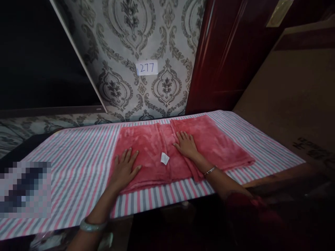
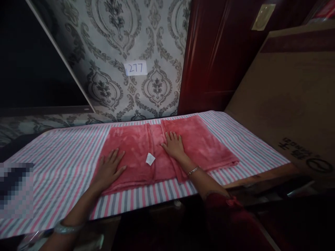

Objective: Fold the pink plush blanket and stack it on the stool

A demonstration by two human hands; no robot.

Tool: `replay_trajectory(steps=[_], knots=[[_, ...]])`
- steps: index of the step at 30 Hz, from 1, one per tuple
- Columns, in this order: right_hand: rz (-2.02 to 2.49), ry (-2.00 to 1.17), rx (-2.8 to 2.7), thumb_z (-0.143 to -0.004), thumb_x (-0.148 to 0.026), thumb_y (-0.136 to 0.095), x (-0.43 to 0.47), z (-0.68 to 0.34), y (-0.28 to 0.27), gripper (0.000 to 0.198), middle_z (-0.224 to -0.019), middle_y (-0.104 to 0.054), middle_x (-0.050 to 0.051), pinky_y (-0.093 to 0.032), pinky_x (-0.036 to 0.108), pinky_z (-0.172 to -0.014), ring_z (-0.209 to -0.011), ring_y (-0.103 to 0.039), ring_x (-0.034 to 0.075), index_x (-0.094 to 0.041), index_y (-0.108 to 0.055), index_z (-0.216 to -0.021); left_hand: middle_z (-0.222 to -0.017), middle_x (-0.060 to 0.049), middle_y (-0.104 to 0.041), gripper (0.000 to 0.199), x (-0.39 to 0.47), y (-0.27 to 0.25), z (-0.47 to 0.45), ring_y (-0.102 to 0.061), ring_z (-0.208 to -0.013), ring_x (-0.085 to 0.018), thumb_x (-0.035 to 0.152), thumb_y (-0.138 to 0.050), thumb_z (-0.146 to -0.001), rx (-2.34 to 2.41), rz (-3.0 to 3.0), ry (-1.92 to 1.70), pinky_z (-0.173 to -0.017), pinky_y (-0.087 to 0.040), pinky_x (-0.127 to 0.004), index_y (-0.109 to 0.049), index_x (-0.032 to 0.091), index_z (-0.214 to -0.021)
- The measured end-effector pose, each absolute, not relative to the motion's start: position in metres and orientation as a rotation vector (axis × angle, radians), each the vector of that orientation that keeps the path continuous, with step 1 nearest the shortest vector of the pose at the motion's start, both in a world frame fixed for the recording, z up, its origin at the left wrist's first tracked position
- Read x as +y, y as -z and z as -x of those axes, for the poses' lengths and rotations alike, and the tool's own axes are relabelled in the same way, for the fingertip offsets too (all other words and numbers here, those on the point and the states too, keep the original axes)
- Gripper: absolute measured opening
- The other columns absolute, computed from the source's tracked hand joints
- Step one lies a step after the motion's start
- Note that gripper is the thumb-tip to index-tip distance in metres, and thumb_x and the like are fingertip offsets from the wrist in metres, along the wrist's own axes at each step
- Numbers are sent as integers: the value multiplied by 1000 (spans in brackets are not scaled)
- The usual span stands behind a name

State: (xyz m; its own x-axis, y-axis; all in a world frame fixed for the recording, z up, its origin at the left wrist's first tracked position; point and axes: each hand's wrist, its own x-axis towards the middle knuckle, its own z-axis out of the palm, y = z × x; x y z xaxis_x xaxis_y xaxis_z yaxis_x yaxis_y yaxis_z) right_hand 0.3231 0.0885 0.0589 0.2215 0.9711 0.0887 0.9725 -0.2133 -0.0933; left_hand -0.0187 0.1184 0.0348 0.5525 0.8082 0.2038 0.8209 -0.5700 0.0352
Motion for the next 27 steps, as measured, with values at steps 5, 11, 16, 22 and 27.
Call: replay_trajectory(steps=[5,11,16,22,27], knots=[[2336,33,-1871,-103,-52,-36,89,-321,-45,69,-166,-26,17,-17,55,-121,-153,-21,31,-14,-28,-160,-166,-13,-30,63,116,-43,14,-24,-154,-34,49,-46,-98,-1471,2711,273,-121,-19,-61,-41,23,-156],[2090,11,-1781,-99,-36,-47,77,-330,-58,50,-154,-47,19,-31,51,-116,-142,-41,33,-13,-55,-144,-160,-17,-40,55,87,-70,4,-31,-149,-37,45,-47,-98,-1339,2746,501,-119,-26,-63,-51,19,-147],[1714,-171,-1745,-94,-25,-52,36,-305,-57,27,-106,-73,11,-49,34,-88,-95,-66,22,-16,-72,-111,-144,-17,-53,56,38,-78,-25,-49,-132,-36,44,-65,-90,-872,2994,511,-106,-44,-52,-55,19,-139],[1632,-606,-1701,-90,-22,-58,16,-278,-40,18,-88,-75,2,-46,25,-70,-76,-66,16,-20,-73,-99,-105,-12,-63,19,32,-68,-49,-60,-103,-30,22,-62,-92,-888,2995,356,-87,-50,-45,-65,18,-110],[1590,-676,-1620,-93,-28,-54,18,-280,-35,25,-100,-76,5,-48,27,-76,-86,-68,18,-19,-70,-111,-99,-12,-64,15,36,-53,-60,-59,-98,-28,22,-50,-98,-936,2831,653,-86,-50,-42,-64,16,-100]])
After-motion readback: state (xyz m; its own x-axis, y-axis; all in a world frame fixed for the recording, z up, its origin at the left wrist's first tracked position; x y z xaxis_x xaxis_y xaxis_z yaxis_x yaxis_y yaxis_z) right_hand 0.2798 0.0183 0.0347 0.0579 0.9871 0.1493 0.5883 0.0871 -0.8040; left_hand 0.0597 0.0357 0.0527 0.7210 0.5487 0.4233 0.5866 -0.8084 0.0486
